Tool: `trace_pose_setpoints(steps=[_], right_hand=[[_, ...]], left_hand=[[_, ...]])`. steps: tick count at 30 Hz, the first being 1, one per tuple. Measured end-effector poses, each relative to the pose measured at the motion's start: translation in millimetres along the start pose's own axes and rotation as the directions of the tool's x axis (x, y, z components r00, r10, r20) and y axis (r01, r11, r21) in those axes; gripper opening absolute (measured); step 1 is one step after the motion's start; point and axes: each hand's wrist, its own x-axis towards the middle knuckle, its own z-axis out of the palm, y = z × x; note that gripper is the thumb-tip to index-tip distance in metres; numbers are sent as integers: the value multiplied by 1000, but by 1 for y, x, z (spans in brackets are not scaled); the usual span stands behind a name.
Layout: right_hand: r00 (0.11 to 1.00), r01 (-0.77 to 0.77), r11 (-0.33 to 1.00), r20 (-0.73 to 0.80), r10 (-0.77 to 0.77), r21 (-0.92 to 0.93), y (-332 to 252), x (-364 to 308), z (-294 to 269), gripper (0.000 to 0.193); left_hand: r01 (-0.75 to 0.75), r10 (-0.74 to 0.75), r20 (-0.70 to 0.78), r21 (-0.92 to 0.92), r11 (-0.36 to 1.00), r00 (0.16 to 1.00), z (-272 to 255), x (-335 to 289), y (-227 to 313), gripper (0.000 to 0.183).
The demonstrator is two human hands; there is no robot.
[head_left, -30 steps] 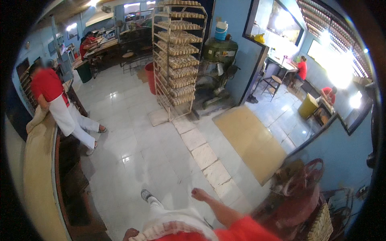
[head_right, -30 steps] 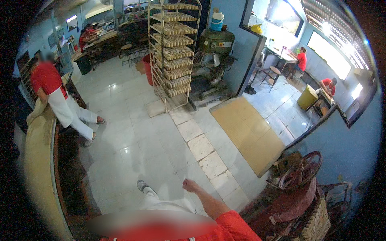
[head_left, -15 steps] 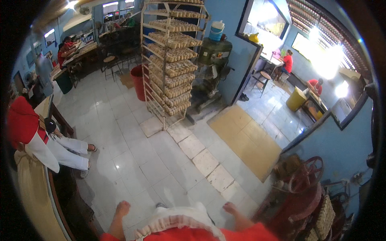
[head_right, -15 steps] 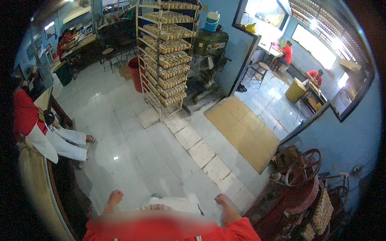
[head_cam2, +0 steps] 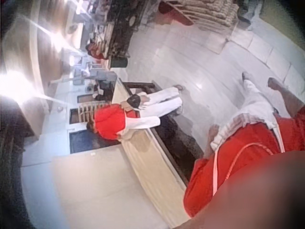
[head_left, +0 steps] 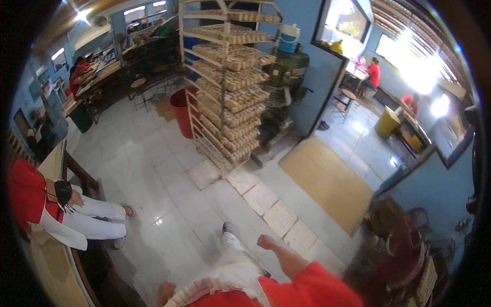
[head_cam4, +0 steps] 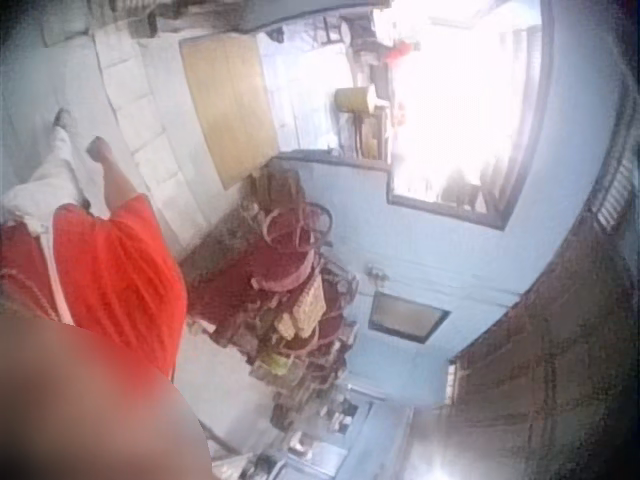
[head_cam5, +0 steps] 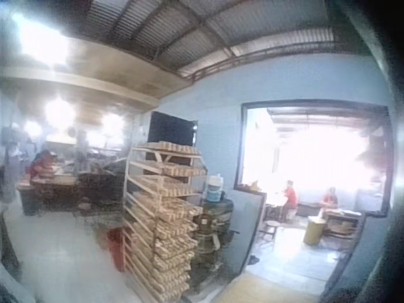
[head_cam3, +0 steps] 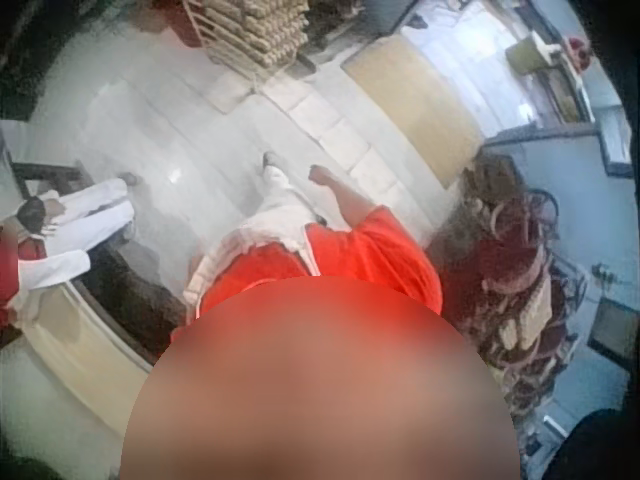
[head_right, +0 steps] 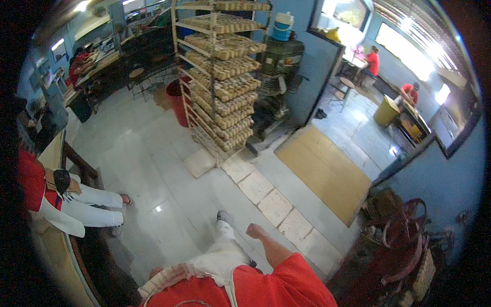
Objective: The person brushes a yellow liquid onto a large sheet of dough laid on a metal table using a brush and a small bowl. The person also smooths the dough with both hands and walks around the table to reach different areas.
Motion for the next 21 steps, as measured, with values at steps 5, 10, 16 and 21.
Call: trace_pose_setpoints(steps=[5,10,16,21], right_hand=[[827,560,568,450,-336,-604,11,170,-1,17],[888,371,924,324,-325,-91,-71,285,-33,24],[874,255,909,323,-363,330,-243,398,-76,22],[796,405,879,375,-475,254,-360,460,-110,19]], left_hand=[[-111,117,13,435,893,993,-14,0,-34,26],[567,-559,100,-74,821,823,-26,12,-29,42],[489,-570,-46,-461,740,820,-40,75,34,46],[201,-202,-96,-20,979,975,-54,114,54,45]])
